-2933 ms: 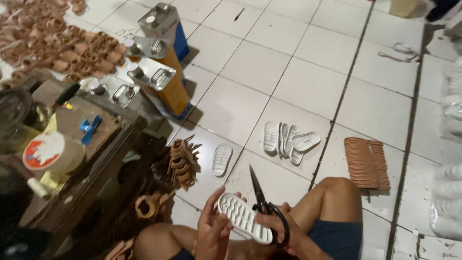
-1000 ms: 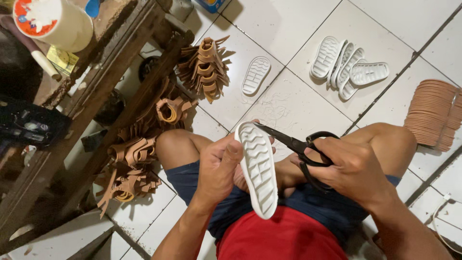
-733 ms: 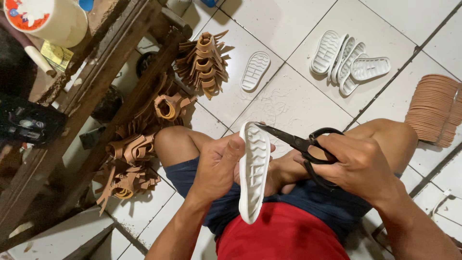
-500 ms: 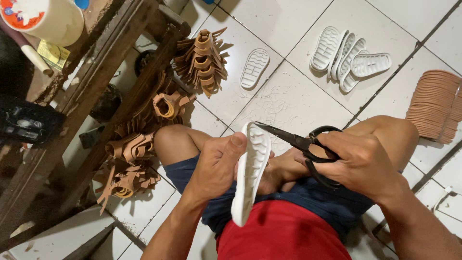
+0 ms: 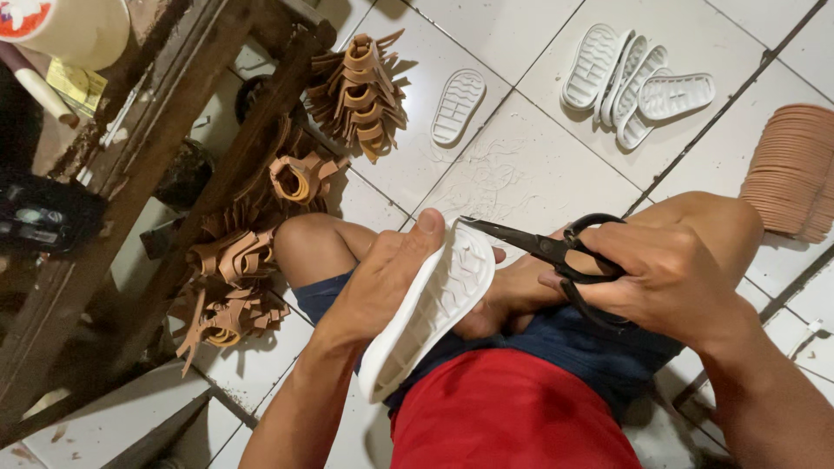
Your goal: The person sits on the workshop floor and uses scissors to trim excess flashing from white rubber sandal soles, rotating each sole to cut along the edges. They place finished soles on the floor, stack the trimmed soles together, sweep scraps aside, and put the trimmed soles into a plastic bag.
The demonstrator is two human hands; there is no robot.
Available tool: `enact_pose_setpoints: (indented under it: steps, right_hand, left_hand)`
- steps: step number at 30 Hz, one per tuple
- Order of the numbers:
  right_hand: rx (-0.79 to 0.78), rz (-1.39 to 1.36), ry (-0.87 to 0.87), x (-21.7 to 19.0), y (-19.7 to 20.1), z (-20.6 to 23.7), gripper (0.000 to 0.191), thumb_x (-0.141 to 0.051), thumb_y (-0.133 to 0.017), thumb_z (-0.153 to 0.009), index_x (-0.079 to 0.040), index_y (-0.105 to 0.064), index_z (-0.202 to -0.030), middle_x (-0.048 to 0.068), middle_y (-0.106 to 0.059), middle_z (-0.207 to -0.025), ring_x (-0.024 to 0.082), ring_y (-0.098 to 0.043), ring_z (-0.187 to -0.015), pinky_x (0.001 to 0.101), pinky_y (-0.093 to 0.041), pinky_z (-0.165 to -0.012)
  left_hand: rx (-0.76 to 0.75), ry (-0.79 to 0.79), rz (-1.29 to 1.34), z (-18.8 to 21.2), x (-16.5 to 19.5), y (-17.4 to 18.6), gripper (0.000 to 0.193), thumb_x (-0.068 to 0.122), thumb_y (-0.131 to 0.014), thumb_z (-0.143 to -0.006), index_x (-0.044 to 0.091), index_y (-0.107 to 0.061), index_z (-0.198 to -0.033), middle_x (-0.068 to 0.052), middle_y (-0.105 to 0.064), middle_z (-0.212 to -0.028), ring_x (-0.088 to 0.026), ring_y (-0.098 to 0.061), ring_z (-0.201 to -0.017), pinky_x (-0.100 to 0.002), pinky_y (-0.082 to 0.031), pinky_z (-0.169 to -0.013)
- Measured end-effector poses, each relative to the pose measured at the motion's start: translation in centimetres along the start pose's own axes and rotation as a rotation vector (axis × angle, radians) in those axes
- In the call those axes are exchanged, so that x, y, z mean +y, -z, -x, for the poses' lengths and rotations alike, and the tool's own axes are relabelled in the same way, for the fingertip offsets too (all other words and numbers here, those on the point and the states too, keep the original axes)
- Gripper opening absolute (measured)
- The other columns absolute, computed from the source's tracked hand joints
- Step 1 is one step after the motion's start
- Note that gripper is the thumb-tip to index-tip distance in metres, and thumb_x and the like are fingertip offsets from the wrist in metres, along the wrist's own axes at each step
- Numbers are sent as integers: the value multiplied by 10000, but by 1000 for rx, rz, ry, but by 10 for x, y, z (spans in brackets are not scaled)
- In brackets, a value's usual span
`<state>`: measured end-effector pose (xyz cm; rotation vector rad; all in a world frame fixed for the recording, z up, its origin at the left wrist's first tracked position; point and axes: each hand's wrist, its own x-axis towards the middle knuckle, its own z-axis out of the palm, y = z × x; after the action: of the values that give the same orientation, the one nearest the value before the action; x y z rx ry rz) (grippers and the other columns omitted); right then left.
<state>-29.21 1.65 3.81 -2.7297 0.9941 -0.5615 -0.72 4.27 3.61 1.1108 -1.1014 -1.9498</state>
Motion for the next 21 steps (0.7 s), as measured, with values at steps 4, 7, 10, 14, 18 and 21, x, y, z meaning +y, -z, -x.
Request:
enact_pose_setpoints:
  steps: [4,7,10,14,18,21]
  right_hand:
    - [-9,-19,-54,10,-5,0,397,-351,-846,-761,-42,-636,-628,12,-547,-588,162,-533,-471,344,-408,-427]
    - [-65,-166,-50,14,-12,2,331,-307,-860,-740,-43,-686,-642,-1,-570,-552,126,-548,-443,305,-414,-393]
    - [38,-393,-227,12,-20,4,324,-256,-874,-733,9,-730,-851,13,-614,-636,111,-571,-517,284,-423,-457]
    - [107,-495,-392,2,-32,7,381,-211,-885,-706,14,-712,-961,45,-643,-703,137,-611,-586,279,-477,-530]
    - [131,-441,-399,-8,-42,5,311,-127,-844,-736,23,-675,-950,89,-651,-756,170,-634,-637,295,-500,-575]
    - [118,-473,-450,-18,-48,5,268,-108,-857,-733,18,-659,-862,97,-618,-700,187,-607,-583,312,-481,-538]
  left_hand:
    - [78,175,76,-12,-3,1,794,564,-369,-1041,-128,-756,-1084,-177,-788,-850,-215,-751,-720,-296,-611,-630]
    - [82,297,278,-23,-5,5,791,553,-397,-1039,-166,-726,-1047,-222,-785,-818,-268,-715,-572,-321,-561,-456]
    - [21,181,501,-29,-6,8,765,549,-376,-1064,-142,-703,-1087,-222,-765,-827,-247,-732,-602,-313,-607,-502]
    - [273,-53,233,-30,-20,-6,736,538,-333,-1070,-74,-724,-1197,-150,-749,-794,-173,-719,-655,-269,-607,-600]
    - [357,-291,24,-32,-40,-21,751,518,-291,-1142,-97,-720,-1156,-103,-736,-855,-113,-687,-754,-242,-580,-700]
    - [456,-370,-60,-33,-53,-31,708,493,-305,-1143,-75,-577,-1465,-102,-660,-888,-97,-582,-759,-220,-492,-686]
